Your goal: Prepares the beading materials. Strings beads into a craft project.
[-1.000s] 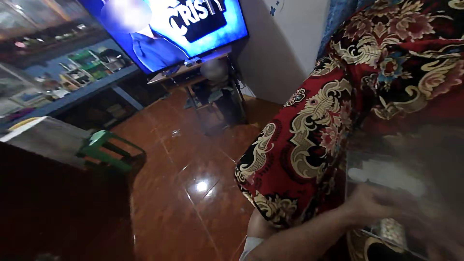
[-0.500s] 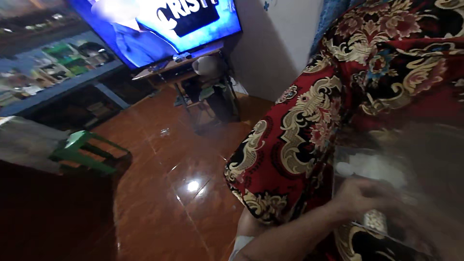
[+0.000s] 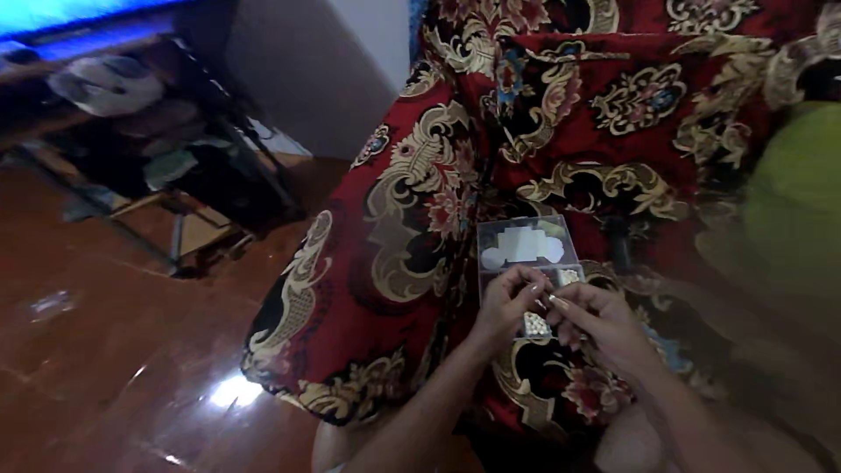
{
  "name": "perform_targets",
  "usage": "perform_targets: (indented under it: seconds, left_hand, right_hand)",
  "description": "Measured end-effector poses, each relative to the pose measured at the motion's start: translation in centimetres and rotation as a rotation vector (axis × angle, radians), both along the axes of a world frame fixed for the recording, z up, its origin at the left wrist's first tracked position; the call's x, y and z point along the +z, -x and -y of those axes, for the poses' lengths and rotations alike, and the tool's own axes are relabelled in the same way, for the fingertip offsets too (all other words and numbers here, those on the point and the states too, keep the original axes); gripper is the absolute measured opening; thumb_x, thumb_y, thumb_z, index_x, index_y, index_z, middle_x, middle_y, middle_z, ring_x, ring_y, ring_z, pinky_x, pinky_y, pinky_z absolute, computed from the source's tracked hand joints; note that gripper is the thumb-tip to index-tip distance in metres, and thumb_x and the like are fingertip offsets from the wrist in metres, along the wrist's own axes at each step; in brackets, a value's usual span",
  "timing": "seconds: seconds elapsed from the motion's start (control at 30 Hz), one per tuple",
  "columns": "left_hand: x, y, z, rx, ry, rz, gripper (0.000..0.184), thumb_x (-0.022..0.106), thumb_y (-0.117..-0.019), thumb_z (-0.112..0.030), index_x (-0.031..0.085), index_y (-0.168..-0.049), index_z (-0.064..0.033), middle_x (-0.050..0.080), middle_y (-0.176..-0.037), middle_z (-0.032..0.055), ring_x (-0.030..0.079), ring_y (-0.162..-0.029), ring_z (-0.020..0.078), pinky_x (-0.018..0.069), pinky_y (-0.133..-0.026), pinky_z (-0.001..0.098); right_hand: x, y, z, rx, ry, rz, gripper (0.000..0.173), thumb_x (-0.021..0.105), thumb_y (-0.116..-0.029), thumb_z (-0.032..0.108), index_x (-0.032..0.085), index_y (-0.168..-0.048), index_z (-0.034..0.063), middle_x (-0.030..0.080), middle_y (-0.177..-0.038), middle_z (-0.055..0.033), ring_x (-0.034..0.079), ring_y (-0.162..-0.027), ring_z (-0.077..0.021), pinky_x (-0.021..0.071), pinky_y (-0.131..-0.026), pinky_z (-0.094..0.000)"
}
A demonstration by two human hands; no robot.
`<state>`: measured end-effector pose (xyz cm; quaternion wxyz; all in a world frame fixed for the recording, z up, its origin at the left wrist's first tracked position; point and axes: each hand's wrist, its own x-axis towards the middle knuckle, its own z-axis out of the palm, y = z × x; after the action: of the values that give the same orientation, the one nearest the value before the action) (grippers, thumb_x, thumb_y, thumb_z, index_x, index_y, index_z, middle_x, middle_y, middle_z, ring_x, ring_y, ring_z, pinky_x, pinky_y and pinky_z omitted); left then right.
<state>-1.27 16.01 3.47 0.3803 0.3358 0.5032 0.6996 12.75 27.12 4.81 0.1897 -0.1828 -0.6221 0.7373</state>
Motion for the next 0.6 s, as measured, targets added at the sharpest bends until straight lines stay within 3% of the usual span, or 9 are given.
perform_targets:
  seconds: [0.13,0.33,0.6]
  left_hand:
    - [0.7,0.1,0.2,-0.037,0.053,0.105,0.029,0.035,-0.1092,-0.010,0.057,-0.124,0.0014,0.068,-0.104,0.0023,0.070,-0.088,0.0127,0.0618,-0.079,0.0330]
    - [-0.4,0.1,0.3,-0.019,-0.057,0.103,0.009,0.063,-0.0947,0.000,0.070,-0.100,-0.0043,0.073,-0.103,0.0021,0.071,-0.088,0.0110,0.0618,-0.079,0.0299]
    - [-1.1,0.5,0.3,0.059,-0.063,-0.142,0.007,0.069,-0.0895,0.000,0.074,-0.091,-0.0053,0.070,-0.108,0.0017,0.069,-0.097,0.0081,0.0599,-0.082,0.0238]
  right_hand:
    - [0.1,0.1,0.0,-0.006,0.023,-0.024,0.010,0.061,-0.1001,0.009,0.070,-0.101,0.0035,0.075,-0.080,-0.0005,0.067,-0.056,-0.0063,0.0573,-0.052,-0.0207]
    - [0.3,0.0,0.0,0.008,0.030,-0.029,0.010,0.060,-0.1003,0.007,0.069,-0.101,0.0033,0.074,-0.078,0.0004,0.067,-0.057,-0.0059,0.0583,-0.054,-0.0215]
    - [0.5,0.2,-0.1,0.086,0.012,0.051,0.017,0.062,-0.1013,0.014,0.064,-0.114,0.0025,0.073,-0.088,0.0000,0.066,-0.059,-0.0054,0.0567,-0.053,-0.0215]
